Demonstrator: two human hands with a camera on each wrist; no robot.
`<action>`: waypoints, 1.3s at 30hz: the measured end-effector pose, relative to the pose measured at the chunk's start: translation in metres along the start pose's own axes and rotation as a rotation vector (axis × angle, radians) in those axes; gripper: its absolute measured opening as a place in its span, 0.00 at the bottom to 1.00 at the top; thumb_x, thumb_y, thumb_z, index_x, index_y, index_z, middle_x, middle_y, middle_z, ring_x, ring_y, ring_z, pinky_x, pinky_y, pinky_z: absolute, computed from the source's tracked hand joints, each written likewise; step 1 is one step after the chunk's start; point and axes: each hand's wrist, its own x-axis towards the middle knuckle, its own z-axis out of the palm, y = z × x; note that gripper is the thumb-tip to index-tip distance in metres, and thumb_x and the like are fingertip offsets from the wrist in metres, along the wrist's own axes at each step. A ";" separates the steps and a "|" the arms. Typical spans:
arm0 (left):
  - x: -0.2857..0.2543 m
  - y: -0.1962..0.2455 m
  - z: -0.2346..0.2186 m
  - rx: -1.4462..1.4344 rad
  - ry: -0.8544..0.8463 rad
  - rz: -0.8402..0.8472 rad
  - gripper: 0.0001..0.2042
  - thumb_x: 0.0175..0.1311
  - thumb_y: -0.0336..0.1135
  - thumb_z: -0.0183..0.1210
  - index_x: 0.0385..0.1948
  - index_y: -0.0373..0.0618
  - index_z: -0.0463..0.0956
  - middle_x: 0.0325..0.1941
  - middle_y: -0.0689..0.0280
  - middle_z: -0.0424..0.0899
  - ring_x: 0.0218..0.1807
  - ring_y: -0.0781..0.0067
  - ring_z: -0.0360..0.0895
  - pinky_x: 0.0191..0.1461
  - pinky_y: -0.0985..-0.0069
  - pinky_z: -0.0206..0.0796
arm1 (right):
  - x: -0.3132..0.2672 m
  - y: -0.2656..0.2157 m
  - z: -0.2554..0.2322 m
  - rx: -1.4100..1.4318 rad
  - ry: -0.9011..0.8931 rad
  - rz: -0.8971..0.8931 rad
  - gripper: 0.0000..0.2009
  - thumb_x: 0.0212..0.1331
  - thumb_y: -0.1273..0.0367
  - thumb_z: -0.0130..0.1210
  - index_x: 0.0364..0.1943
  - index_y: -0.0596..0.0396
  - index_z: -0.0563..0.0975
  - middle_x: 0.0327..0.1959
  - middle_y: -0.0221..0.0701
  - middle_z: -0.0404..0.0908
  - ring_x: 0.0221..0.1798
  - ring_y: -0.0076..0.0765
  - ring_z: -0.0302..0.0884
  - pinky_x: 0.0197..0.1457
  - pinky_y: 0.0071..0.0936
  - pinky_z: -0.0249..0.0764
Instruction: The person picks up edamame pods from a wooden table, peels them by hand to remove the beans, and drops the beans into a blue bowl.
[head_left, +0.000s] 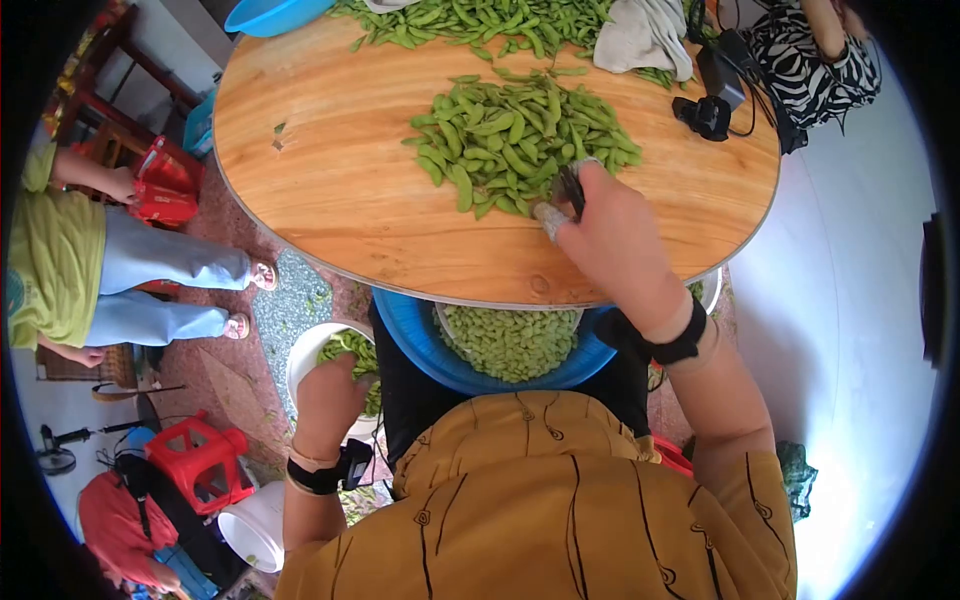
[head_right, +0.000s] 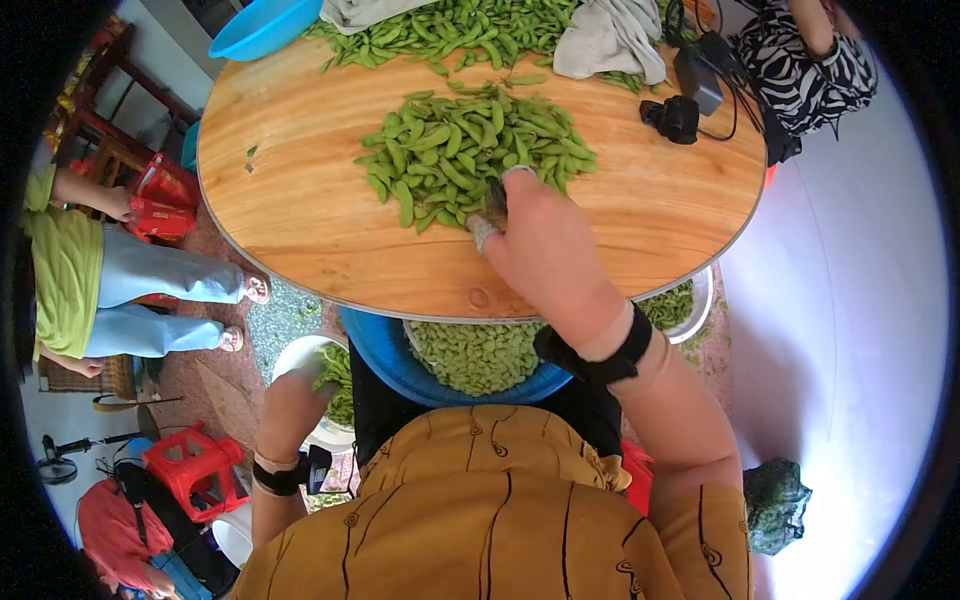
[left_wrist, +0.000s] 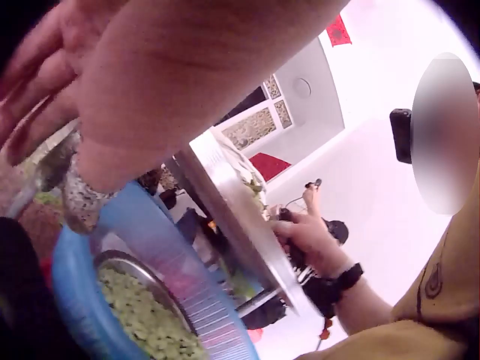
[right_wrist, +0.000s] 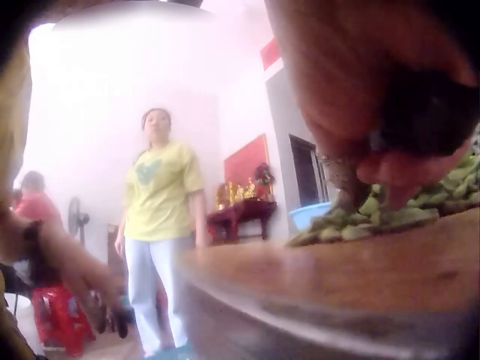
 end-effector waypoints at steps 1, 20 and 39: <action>0.003 0.006 -0.003 -0.106 0.086 0.115 0.11 0.52 0.36 0.62 0.35 0.42 0.76 0.28 0.52 0.80 0.32 0.48 0.78 0.35 0.59 0.70 | 0.004 0.004 0.007 -0.060 0.009 -0.009 0.12 0.48 0.71 0.59 0.33 0.61 0.70 0.24 0.48 0.76 0.30 0.58 0.75 0.33 0.45 0.72; 0.081 0.168 -0.055 -1.446 -0.173 0.323 0.15 0.63 0.24 0.45 0.51 0.39 0.73 0.35 0.67 0.80 0.30 0.84 0.75 0.30 0.86 0.65 | -0.058 0.001 -0.014 0.072 0.172 -0.313 0.14 0.44 0.74 0.62 0.39 0.55 0.77 0.27 0.38 0.78 0.28 0.45 0.78 0.30 0.33 0.73; 0.057 0.163 -0.055 -1.158 -0.190 0.409 0.12 0.60 0.23 0.40 0.39 0.39 0.73 0.20 0.71 0.71 0.22 0.80 0.65 0.26 0.83 0.57 | -0.076 -0.010 -0.051 0.690 -0.463 0.153 0.20 0.62 0.76 0.43 0.59 0.60 0.67 0.33 0.27 0.80 0.20 0.15 0.70 0.23 0.13 0.69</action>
